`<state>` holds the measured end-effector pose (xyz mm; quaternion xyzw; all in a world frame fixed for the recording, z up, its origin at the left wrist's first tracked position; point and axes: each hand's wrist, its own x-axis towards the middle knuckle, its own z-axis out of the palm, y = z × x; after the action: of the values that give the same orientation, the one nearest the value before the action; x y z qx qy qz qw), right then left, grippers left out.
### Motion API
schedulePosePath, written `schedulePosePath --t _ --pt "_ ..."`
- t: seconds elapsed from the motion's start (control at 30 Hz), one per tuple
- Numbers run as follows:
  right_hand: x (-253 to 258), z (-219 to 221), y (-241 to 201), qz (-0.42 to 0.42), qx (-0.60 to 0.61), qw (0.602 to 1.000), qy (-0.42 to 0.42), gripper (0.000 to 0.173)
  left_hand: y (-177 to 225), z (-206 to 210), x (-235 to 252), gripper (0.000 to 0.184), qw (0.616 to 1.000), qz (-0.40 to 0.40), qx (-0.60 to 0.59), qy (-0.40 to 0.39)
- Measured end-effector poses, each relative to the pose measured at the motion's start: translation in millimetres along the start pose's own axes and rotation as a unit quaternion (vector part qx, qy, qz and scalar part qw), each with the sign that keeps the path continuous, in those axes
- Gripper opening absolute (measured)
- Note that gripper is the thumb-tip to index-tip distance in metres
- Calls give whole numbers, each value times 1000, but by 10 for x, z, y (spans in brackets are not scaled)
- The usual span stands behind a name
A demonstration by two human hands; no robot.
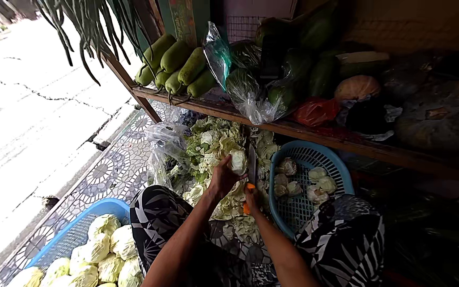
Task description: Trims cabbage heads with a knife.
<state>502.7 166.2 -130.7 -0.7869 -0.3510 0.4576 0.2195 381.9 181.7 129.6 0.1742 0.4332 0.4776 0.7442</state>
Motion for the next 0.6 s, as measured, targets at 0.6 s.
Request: schedulePosePath --t 0.6 --pt "-1548 -974 -437 -142 184 967 -108 37 122 -45 -136 55 995 93 19 42"
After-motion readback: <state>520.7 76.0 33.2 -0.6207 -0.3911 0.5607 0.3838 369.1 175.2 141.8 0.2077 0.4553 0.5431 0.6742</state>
